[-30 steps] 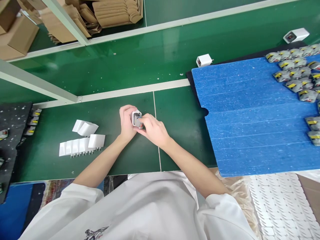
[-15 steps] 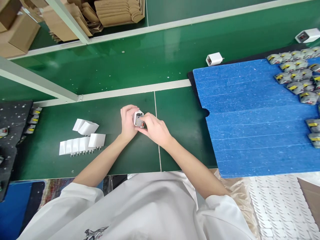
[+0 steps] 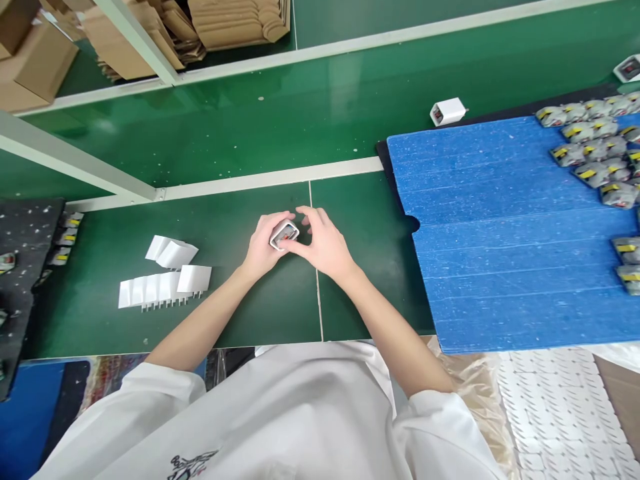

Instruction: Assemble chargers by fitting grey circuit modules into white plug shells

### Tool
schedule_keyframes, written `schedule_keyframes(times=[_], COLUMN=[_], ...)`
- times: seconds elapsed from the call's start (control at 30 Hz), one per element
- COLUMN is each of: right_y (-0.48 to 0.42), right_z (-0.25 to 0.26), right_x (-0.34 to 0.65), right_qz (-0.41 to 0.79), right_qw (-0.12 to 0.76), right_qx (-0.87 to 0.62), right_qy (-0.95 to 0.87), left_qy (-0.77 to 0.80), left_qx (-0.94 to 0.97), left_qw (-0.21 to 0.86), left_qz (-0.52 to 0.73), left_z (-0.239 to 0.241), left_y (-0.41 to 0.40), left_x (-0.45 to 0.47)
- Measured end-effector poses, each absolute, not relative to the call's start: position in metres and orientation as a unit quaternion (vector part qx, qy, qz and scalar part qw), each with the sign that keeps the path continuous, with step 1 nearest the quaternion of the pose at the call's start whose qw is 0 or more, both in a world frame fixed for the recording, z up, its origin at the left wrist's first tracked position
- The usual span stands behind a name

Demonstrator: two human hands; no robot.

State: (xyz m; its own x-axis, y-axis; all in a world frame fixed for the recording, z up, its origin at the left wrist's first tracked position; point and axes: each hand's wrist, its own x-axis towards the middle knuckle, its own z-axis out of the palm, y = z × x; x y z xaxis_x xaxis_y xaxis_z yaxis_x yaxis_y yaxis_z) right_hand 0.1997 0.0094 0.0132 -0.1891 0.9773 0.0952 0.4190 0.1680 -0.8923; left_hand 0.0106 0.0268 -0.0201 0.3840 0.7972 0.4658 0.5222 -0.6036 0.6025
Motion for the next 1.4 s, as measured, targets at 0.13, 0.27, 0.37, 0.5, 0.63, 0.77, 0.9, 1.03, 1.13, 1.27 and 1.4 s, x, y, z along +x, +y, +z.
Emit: schedule_keyframes(times=[0.13,0.27,0.37,0.5,0.63,0.77,0.9,1.03,1.13,1.27,1.4], right_y=[0.016,0.014,0.013,0.015,0.018,0.017,0.017,0.016,0.016,0.022,0.05], right_z=[0.016,0.015,0.014,0.012,0.009,0.006,0.005,0.001,-0.003,-0.003,-0.001], right_x=[0.207,0.201,0.198,0.199,0.202,0.202,0.202,0.201,0.201,0.201,0.197], right_qz=[0.598,0.649,0.623,0.631,0.646,0.632,0.612,0.596,0.591,0.603,0.624], right_qw=[0.325,0.34,0.37,0.369,0.357,0.359,0.367,0.376,0.379,0.377,0.348], right_qx=[-0.45,-0.449,-0.486,-0.481,-0.46,-0.455,-0.457,-0.463,-0.468,-0.459,-0.431], right_qy=[-0.579,-0.512,-0.489,-0.485,-0.494,-0.514,-0.531,-0.538,-0.536,-0.532,-0.551], left_qy=[0.378,0.388,0.369,0.34,0.343,0.337,0.339,0.353,0.365,0.386,0.445], left_qx=[0.808,0.794,0.77,0.723,0.703,0.707,0.703,0.685,0.673,0.666,0.682], left_qw=[0.262,0.275,0.332,0.444,0.483,0.479,0.474,0.48,0.49,0.5,0.449], left_qz=[0.368,0.379,0.403,0.406,0.394,0.396,0.408,0.419,0.417,0.398,0.369], left_z=[-0.018,-0.018,-0.018,-0.019,-0.017,-0.015,-0.014,-0.016,-0.017,-0.014,0.007], left_y=[0.024,0.025,0.029,0.035,0.038,0.037,0.035,0.032,0.033,0.037,0.031], left_x=[0.012,0.014,0.012,0.005,0.001,0.001,0.003,0.006,0.008,0.007,-0.008])
